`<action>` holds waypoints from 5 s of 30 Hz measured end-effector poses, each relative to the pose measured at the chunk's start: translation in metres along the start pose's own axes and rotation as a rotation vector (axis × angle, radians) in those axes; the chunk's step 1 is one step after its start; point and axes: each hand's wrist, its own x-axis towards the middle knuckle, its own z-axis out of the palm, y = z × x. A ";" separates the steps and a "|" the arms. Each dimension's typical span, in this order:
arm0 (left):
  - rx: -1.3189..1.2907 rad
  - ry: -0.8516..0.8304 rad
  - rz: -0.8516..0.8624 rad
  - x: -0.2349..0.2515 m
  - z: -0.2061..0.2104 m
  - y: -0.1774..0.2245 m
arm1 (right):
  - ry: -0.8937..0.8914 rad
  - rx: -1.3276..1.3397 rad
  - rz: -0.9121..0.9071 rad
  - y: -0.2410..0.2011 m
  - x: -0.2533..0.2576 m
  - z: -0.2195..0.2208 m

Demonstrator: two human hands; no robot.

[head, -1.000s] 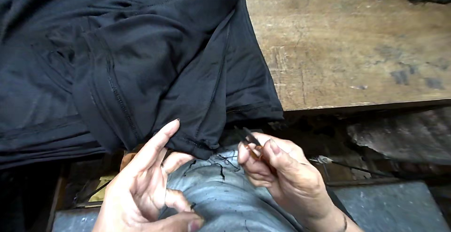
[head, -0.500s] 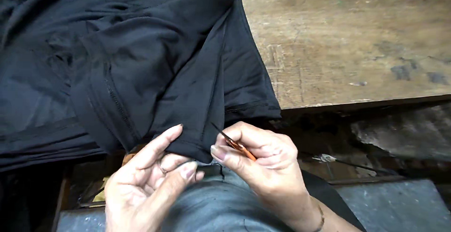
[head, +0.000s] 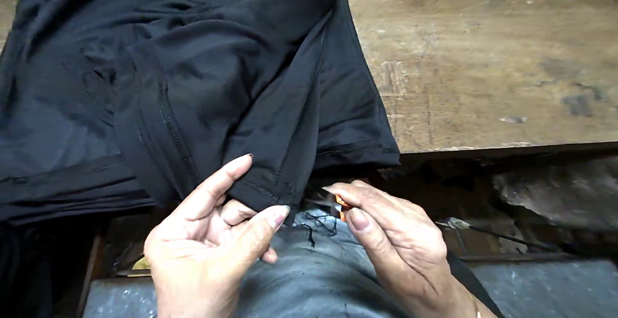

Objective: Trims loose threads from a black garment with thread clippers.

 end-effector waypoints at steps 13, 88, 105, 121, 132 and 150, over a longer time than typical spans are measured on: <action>0.211 -0.035 0.200 -0.005 -0.001 -0.002 | 0.008 0.294 0.032 -0.010 0.008 0.012; 0.415 -0.224 0.133 0.044 -0.019 0.030 | -0.247 0.463 -0.003 -0.006 0.002 0.009; 0.135 -0.299 -0.211 0.006 -0.024 0.017 | -0.352 0.397 -0.176 -0.029 -0.002 0.033; -0.287 -0.377 -0.446 0.015 -0.051 0.016 | -0.517 1.408 0.799 -0.004 0.007 0.029; -0.265 -0.392 -0.406 0.013 -0.055 0.012 | -0.478 1.565 0.776 -0.004 0.016 0.038; 0.756 -0.314 0.203 0.038 -0.052 0.064 | 0.081 1.211 0.465 0.017 -0.001 -0.027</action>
